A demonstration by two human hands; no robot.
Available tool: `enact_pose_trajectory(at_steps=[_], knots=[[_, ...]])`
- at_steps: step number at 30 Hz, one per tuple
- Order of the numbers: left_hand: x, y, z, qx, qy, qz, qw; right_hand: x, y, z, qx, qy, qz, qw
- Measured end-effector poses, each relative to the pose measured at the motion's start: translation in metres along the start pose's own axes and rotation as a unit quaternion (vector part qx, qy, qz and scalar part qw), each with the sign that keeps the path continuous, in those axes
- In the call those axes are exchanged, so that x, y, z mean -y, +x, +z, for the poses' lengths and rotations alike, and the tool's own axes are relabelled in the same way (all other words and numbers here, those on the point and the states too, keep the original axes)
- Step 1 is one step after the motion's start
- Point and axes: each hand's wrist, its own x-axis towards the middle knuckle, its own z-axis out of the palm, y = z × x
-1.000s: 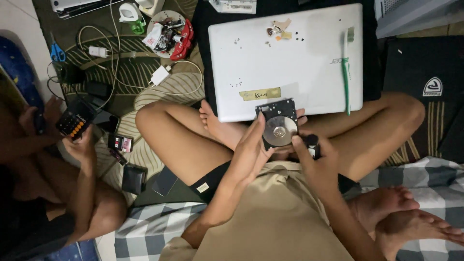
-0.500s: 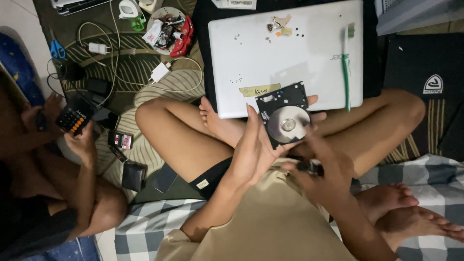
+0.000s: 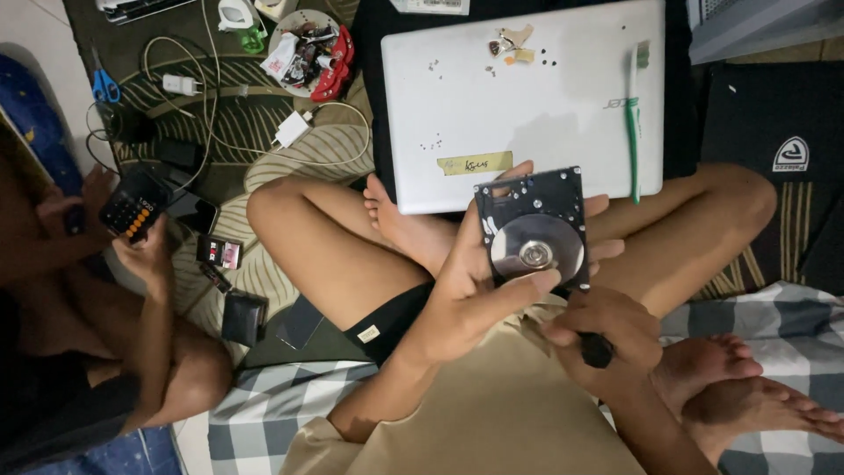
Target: Cleaning a hard drive with a toothbrush and securing its components using a screwdriver.
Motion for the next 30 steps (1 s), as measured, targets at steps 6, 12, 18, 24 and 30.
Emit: enact_pose_trajectory(at_steps=[6,12,18,24,30], knots=[[-0.017,-0.006,0.019,-0.027,0.077,-0.022,0.996,0.011,0.004,-0.007,0.014,-0.002,0.023,1.000],[-0.015,-0.012,0.018,-0.044,0.123,-0.021,0.991,0.008,0.000,-0.006,0.001,0.000,0.010,1.000],[-0.017,-0.013,0.023,-0.050,0.131,-0.026,0.990,0.007,-0.004,-0.008,0.003,-0.033,0.017,0.999],[-0.020,-0.014,0.024,-0.046,0.069,-0.048,0.995,0.002,-0.008,-0.006,-0.008,-0.011,0.013,1.000],[-0.008,0.004,0.008,-0.047,0.056,-0.015,0.997,0.001,-0.003,0.000,0.011,0.000,0.025,1.000]])
